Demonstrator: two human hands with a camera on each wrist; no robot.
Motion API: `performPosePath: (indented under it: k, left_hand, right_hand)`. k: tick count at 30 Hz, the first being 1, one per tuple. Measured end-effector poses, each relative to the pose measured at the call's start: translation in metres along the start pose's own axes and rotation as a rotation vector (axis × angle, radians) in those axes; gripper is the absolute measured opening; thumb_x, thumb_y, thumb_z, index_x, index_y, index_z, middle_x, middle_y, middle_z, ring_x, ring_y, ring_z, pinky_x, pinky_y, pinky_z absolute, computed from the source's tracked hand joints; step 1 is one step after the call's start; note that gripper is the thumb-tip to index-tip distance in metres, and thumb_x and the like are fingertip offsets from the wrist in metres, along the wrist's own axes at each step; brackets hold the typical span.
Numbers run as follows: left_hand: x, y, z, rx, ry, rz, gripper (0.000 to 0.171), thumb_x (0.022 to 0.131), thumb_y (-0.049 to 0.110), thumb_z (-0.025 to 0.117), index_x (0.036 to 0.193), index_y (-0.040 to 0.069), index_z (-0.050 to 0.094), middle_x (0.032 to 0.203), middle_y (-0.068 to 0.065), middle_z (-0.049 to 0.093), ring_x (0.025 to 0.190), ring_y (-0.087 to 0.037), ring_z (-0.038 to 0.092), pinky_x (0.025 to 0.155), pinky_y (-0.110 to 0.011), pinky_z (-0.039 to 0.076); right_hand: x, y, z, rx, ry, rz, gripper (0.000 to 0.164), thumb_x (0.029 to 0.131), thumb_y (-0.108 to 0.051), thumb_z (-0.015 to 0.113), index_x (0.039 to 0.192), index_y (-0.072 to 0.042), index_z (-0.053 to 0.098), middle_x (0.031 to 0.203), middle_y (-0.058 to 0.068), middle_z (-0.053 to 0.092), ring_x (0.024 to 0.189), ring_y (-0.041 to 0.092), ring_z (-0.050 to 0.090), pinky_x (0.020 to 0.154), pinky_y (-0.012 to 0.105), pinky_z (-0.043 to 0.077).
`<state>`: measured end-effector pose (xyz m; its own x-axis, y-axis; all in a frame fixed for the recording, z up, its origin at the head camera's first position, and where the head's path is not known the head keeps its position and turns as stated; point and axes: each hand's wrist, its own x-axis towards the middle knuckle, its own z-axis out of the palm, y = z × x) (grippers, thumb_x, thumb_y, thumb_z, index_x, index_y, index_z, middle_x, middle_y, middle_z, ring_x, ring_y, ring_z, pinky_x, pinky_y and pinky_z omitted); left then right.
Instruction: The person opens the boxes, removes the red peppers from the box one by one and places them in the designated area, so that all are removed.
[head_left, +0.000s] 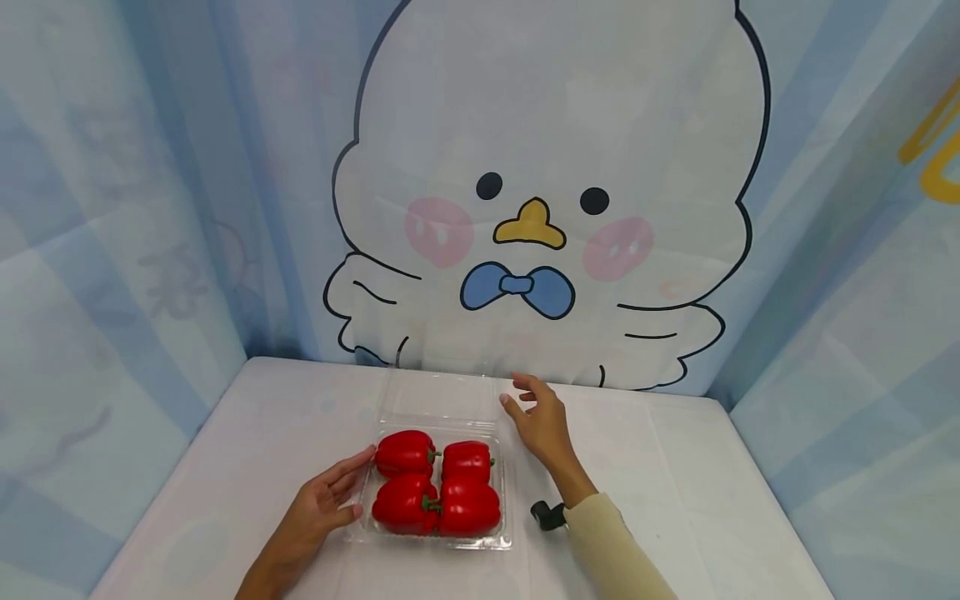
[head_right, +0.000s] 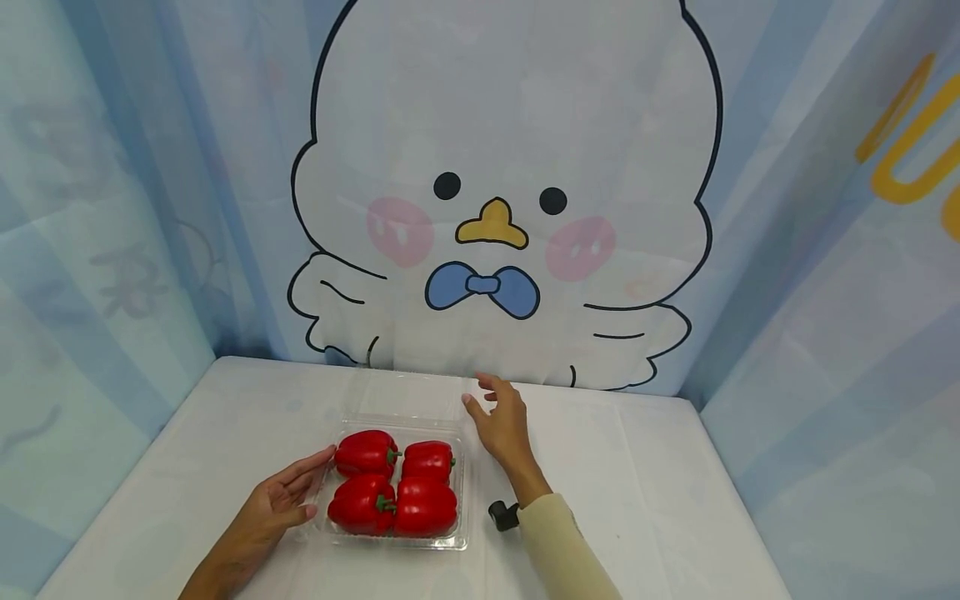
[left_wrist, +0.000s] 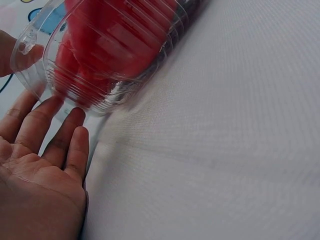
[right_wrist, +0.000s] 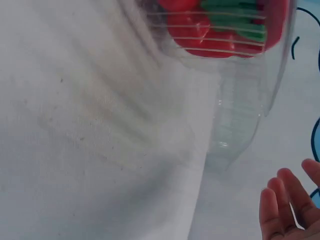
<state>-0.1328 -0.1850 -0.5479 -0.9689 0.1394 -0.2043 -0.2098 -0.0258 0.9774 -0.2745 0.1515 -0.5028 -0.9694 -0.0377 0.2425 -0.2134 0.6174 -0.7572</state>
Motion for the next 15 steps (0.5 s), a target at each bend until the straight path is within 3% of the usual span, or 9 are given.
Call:
performPosePath:
  k: [10, 15]
  left_hand:
    - [0.000, 0.001, 0.003, -0.015, 0.015, -0.038, 0.083, 0.093, 0.023, 0.083, 0.164, 0.019, 0.041, 0.171, 0.005, 0.041, 0.160, -0.018, 0.035, 0.117, -0.023, 0.044]
    - [0.001, 0.001, 0.004, -0.011, 0.028, -0.039, 0.081, 0.093, 0.025, 0.083, 0.164, 0.019, 0.042, 0.170, 0.005, 0.042, 0.160, -0.018, 0.035, 0.118, -0.024, 0.043]
  right_hand:
    - [-0.042, -0.023, -0.017, 0.060, 0.009, -0.094, 0.061, 0.093, -0.031, 0.083, 0.149, -0.022, 0.060, 0.143, 0.004, 0.065, 0.124, 0.027, 0.063, 0.102, 0.053, 0.059]
    - [-0.064, -0.030, -0.018, 0.063, 0.010, -0.111, 0.067, 0.090, -0.036, 0.086, 0.150, -0.028, 0.058, 0.144, 0.001, 0.064, 0.125, 0.023, 0.062, 0.103, 0.049, 0.059]
